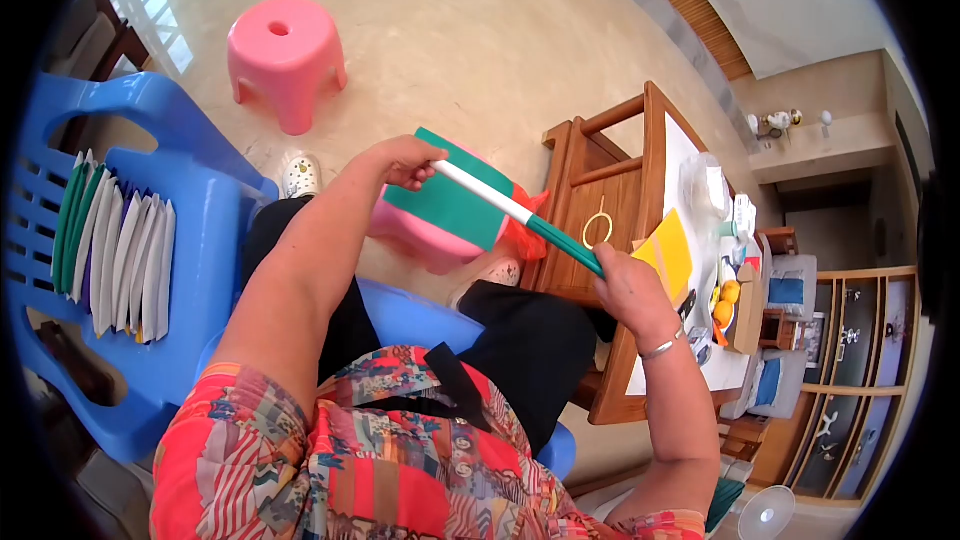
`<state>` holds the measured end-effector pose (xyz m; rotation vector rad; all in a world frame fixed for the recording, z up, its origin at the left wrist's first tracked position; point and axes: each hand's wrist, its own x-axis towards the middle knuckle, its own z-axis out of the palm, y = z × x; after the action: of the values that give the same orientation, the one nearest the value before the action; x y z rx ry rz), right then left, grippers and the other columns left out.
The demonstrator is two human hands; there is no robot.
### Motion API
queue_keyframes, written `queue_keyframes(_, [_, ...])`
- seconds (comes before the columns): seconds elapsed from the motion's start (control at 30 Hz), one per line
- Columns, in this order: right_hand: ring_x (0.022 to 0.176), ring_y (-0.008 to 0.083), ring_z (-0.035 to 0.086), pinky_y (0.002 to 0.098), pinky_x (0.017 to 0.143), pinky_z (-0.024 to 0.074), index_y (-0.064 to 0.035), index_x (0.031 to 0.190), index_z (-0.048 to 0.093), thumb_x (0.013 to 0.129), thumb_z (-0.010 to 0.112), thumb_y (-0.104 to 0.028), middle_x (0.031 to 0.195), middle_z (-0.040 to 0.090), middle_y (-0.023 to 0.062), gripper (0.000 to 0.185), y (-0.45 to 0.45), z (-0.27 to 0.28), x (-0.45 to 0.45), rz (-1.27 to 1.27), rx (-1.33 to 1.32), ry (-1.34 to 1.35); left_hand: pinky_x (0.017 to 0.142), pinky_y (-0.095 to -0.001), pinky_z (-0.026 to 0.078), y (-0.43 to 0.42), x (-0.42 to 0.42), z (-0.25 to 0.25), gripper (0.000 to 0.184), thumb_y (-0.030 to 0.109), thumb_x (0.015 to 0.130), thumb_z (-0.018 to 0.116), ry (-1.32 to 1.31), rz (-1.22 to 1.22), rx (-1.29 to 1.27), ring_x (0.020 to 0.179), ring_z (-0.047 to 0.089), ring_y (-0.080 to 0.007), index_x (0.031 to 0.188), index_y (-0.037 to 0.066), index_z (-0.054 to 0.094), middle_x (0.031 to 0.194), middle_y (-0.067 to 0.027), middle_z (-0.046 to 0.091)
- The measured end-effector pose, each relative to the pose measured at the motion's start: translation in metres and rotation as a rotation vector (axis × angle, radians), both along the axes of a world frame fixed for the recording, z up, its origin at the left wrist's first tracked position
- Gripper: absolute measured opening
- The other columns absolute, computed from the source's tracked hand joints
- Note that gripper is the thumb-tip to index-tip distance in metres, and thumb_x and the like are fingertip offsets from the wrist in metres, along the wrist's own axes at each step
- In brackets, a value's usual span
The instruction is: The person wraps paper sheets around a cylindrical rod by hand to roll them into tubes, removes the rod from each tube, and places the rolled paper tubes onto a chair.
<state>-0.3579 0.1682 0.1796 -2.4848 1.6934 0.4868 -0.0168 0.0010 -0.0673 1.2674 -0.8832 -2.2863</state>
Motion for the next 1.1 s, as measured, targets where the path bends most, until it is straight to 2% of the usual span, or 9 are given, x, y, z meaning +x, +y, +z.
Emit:
queue_keyframes(0.17, [0.079,0.0435,0.067,0.0523,0.070,0.0535,-0.0038,0.102,0.053,0.090,0.060,-0.011,0.082,0.066,0.0216,0.015,0.010,-0.005,-0.007,-0.036,0.025,-0.014,0.053,-0.0293,0.043,-0.007,0.013,-0.010,0.027,0.032,0.102,0.064,-0.025,-0.039,0.000,0.056,0.044,-0.0084,0.086,0.011,0.060,0.066,0.0031,0.048])
queue_keyframes(0.33, [0.084,0.0441,0.067,0.0518,0.074,0.0537,-0.0053,0.110,0.057,0.090,0.060,-0.014,0.085,0.067,0.0231,0.021,0.012,0.004,-0.014,-0.152,0.031,-0.087,0.050,-0.0323,0.046,-0.008,0.013,-0.033,0.028,0.031,0.101,0.064,-0.213,0.162,-0.012,0.054,0.048,-0.0129,0.086,0.007,0.061,0.066,-0.0002,0.051])
queue_keyframes(0.6, [0.087,0.0468,0.067,0.0544,0.077,0.0528,-0.0046,0.117,0.058,0.091,0.061,-0.017,0.090,0.069,0.0265,0.029,-0.009,-0.061,0.047,-0.228,-0.048,-0.560,0.041,-0.0419,0.050,0.002,-0.017,-0.103,0.036,0.026,0.096,0.059,-0.600,0.220,-0.123,0.041,0.056,-0.0270,0.079,-0.004,0.066,0.063,-0.0142,0.063])
queue_keyframes(0.7, [0.082,0.0470,0.066,0.0535,0.072,0.0518,-0.0033,0.117,0.058,0.092,0.061,-0.018,0.085,0.066,0.0260,0.029,-0.039,-0.135,0.069,-0.233,-0.147,-0.738,0.043,-0.0418,0.052,0.000,-0.010,-0.098,0.031,0.022,0.094,0.057,-0.663,0.237,-0.126,0.044,0.059,-0.0276,0.083,-0.005,0.067,0.067,-0.0160,0.067])
queue_keyframes(0.9, [0.086,0.0465,0.068,0.0540,0.075,0.0532,-0.0021,0.119,0.057,0.093,0.061,-0.020,0.091,0.069,0.0275,0.031,-0.049,-0.188,0.098,-0.343,-0.303,-0.825,0.045,-0.0427,0.053,0.011,-0.011,-0.065,0.031,0.023,0.093,0.056,-0.781,0.109,-0.208,0.047,0.063,-0.0292,0.094,-0.005,0.069,0.070,-0.0178,0.070])
queue_keyframes(0.93, [0.087,0.0470,0.068,0.0539,0.076,0.0537,-0.0019,0.119,0.057,0.093,0.061,-0.019,0.092,0.069,0.0275,0.031,-0.047,-0.195,0.096,-0.357,-0.294,-0.832,0.052,-0.0414,0.056,0.014,-0.014,-0.047,0.034,0.027,0.093,0.059,-0.823,0.107,-0.226,0.055,0.068,-0.0294,0.106,-0.002,0.069,0.080,-0.0185,0.073])
queue_keyframes(1.03, [0.085,0.0492,0.067,0.0566,0.074,0.0545,-0.0026,0.125,0.056,0.093,0.062,-0.019,0.094,0.069,0.0283,0.037,-0.051,-0.210,0.087,-0.363,-0.307,-0.800,0.064,-0.0349,0.057,0.007,-0.021,-0.044,0.037,0.032,0.095,0.063,-1.041,0.336,-0.766,0.071,0.070,-0.0216,0.116,0.002,0.068,0.095,-0.0148,0.074])
queue_keyframes(1.07, [0.085,0.0491,0.067,0.0563,0.073,0.0547,-0.0029,0.124,0.056,0.092,0.063,-0.019,0.094,0.069,0.0280,0.036,-0.054,-0.213,0.084,-0.360,-0.324,-0.788,0.068,-0.0327,0.056,0.003,-0.023,-0.041,0.038,0.034,0.096,0.064,-0.808,0.422,-0.698,0.076,0.068,-0.0187,0.118,0.003,0.068,0.098,-0.0124,0.073])
queue_keyframes(1.1, [0.085,0.0490,0.067,0.0561,0.073,0.0549,-0.0032,0.124,0.056,0.092,0.063,-0.018,0.094,0.069,0.0276,0.036,-0.059,-0.210,0.083,-0.357,-0.342,-0.777,0.072,-0.0305,0.055,0.008,-0.027,0.005,0.039,0.035,0.097,0.065,-0.576,0.499,-0.624,0.081,0.066,-0.0157,0.119,0.004,0.068,0.101,-0.0101,0.073])
